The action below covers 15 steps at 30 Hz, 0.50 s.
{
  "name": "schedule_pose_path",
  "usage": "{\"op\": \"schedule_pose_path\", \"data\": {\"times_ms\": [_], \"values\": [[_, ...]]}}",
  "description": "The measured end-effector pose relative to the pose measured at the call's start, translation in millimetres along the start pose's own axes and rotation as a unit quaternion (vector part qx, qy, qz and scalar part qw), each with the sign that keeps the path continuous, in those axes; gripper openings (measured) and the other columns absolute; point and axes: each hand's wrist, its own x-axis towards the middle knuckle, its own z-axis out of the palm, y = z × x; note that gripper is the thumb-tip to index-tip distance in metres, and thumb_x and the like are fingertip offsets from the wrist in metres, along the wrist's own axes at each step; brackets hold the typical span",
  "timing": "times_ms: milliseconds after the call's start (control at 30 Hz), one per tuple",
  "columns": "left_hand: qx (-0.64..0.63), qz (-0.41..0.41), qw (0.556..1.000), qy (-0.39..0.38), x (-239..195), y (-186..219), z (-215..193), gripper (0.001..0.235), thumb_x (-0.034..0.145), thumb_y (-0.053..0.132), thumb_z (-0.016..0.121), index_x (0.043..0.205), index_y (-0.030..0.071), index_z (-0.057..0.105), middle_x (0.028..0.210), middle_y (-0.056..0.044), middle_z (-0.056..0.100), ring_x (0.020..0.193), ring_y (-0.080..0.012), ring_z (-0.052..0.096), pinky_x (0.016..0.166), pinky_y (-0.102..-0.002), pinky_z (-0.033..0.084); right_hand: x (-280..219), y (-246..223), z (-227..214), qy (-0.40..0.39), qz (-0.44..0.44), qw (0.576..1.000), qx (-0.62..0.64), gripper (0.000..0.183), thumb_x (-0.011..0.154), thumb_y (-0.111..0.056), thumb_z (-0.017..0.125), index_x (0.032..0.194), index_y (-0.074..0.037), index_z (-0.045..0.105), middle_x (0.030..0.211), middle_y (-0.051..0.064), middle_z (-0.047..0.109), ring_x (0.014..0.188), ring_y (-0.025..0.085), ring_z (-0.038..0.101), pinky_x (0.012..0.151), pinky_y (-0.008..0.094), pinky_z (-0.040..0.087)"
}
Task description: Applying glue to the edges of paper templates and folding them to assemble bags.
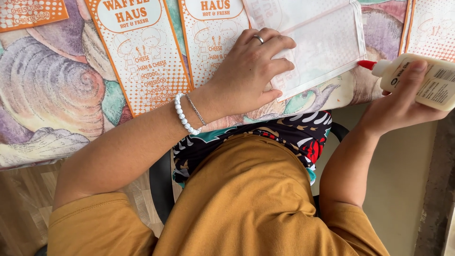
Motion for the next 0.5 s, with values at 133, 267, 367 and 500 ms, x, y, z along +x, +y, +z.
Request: {"op": "schedule_pose_path", "data": {"times_ms": [133, 267, 367, 500], "values": [[-0.003, -0.002, 1.0, 0.002, 0, 0, -1, 0.04, 0.07, 0.029, 0.088, 0.105, 0.014, 0.076, 0.129, -0.008, 0.06, 0.12, -0.0309, 0.052, 0.097, -0.047, 0.039, -14, 3, -15, -0.004, -0.006, 1.0, -0.019, 0.053, 0.099, 0.022, 0.088, 0.132, 0.006, 0.05, 0.124, 0.035, 0.064, 0.111, 0.051, 0.068, 0.091, 0.07, 0.067], [-0.004, -0.002, 1.0, -0.004, 0, 0, 0, 0.044, 0.07, 0.031, 0.09, 0.107, 0.014, 0.076, 0.13, -0.008, 0.059, 0.12, -0.0318, 0.052, 0.098, -0.047, 0.039, -32, 4, -24, -0.012, 0.012, 1.0, 0.021, 0.07, 0.102, 0.04, 0.079, 0.147, -0.002, 0.046, 0.143, 0.036, 0.057, 0.124, 0.057, 0.063, 0.098, 0.079, 0.064], [-0.002, 0.0, 1.0, -0.003, 0, 0, 0, 0.044, 0.069, 0.032, 0.09, 0.106, 0.014, 0.075, 0.13, -0.008, 0.058, 0.12, -0.0323, 0.051, 0.099, -0.048, 0.038, -13, -5, -7, -0.004, -0.003, 1.0, -0.019, 0.056, 0.1, 0.025, 0.085, 0.135, 0.001, 0.048, 0.128, 0.035, 0.063, 0.111, 0.054, 0.068, 0.087, 0.072, 0.068], [0.004, 0.006, 1.0, 0.005, 0, -1, -2, 0.045, 0.068, 0.031, 0.089, 0.106, 0.014, 0.075, 0.13, -0.008, 0.058, 0.118, -0.0313, 0.051, 0.095, -0.047, 0.039, 0, -12, 10, -0.021, -0.027, 0.998, -0.054, 0.039, 0.099, 0.011, 0.087, 0.124, 0.007, 0.057, 0.11, 0.035, 0.069, 0.093, 0.051, 0.072, 0.074, 0.065, 0.069]]}}
